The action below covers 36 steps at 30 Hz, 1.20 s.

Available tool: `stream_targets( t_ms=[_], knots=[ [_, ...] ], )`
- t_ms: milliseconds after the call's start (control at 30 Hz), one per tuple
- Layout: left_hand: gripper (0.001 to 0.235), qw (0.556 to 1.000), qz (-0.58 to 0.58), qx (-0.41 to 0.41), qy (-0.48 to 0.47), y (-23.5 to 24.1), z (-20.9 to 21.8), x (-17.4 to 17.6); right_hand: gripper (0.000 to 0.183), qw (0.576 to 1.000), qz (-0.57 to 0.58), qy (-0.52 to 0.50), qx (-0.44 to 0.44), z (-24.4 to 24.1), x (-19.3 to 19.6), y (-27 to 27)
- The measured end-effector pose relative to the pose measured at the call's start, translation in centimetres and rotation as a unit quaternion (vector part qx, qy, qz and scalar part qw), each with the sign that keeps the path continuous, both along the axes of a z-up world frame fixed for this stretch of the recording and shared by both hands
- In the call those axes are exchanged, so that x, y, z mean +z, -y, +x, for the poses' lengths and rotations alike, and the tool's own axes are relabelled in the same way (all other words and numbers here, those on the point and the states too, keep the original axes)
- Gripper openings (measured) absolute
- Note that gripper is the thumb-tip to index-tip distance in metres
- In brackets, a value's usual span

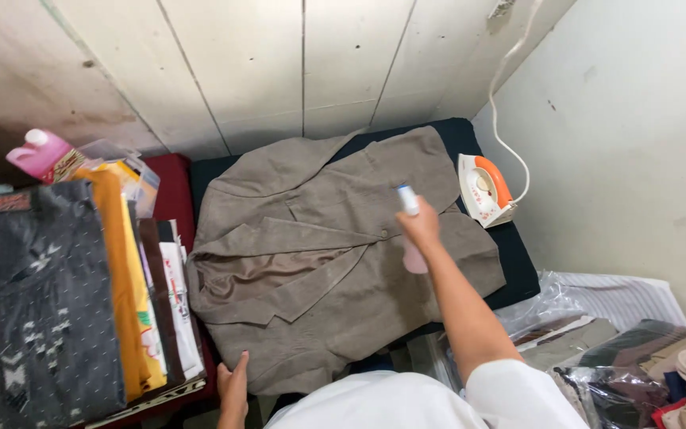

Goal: The recorder is ironing and folding a brown suit jacket on a table.

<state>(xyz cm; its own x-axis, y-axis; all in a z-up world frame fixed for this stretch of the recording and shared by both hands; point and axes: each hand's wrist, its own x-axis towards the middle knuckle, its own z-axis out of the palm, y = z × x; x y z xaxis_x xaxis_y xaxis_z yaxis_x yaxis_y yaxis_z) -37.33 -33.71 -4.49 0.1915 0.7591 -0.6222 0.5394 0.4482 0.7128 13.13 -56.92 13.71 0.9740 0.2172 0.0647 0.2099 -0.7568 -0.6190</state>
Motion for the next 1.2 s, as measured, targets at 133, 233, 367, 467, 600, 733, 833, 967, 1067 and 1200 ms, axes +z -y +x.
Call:
stream_targets(
  t_ms=[133,233,367,467,600,733,833,967,1067,1200],
  knots=[
    [0.064,1.000,0.011,0.027,-0.001,0.3,0.3,0.4,0.043,0.997,0.051,-0.042,-0.047,3.9,-1.6,8.2],
    [0.069,0.997,0.020,0.045,-0.057,0.3,0.7,-0.4,0.048,0.994,-0.026,-0.076,-0.073,3.4,-4.4,15.0],
    [0.076,0.993,0.060,0.071,-0.073,0.6,0.4,-1.6,0.053,0.979,-0.107,-0.171,-0.032,-4.4,-8.5,22.1],
    [0.074,0.991,0.046,0.110,-0.063,0.6,1.7,0.1,0.054,0.966,-0.098,-0.239,0.018,-9.5,-11.0,24.2],
    [0.068,0.980,-0.034,0.182,-0.067,0.8,3.3,2.9,0.048,0.941,-0.071,-0.313,0.109,-13.4,-6.7,19.5],
    [0.065,0.977,-0.008,0.203,0.070,2.6,2.2,3.7,0.039,0.929,-0.126,-0.291,0.192,-10.4,-3.6,11.9],
    [0.067,0.976,-0.010,0.199,0.082,2.7,2.6,4.4,0.037,0.938,-0.102,-0.197,0.268,-6.9,-3.8,6.3],
    [0.066,0.984,-0.032,0.158,0.071,2.7,2.3,4.9,0.038,0.932,-0.006,-0.067,0.356,-3.9,-1.3,-2.1],
    [0.064,0.983,-0.069,0.146,0.089,2.5,2.0,5.3,0.037,0.926,0.034,-0.060,0.372,-4.3,4.0,-9.3],
    [0.062,0.977,-0.106,0.138,0.121,2.8,1.6,4.9,0.040,0.918,0.024,0.011,0.395,-5.0,7.0,-19.8]
  ],
)
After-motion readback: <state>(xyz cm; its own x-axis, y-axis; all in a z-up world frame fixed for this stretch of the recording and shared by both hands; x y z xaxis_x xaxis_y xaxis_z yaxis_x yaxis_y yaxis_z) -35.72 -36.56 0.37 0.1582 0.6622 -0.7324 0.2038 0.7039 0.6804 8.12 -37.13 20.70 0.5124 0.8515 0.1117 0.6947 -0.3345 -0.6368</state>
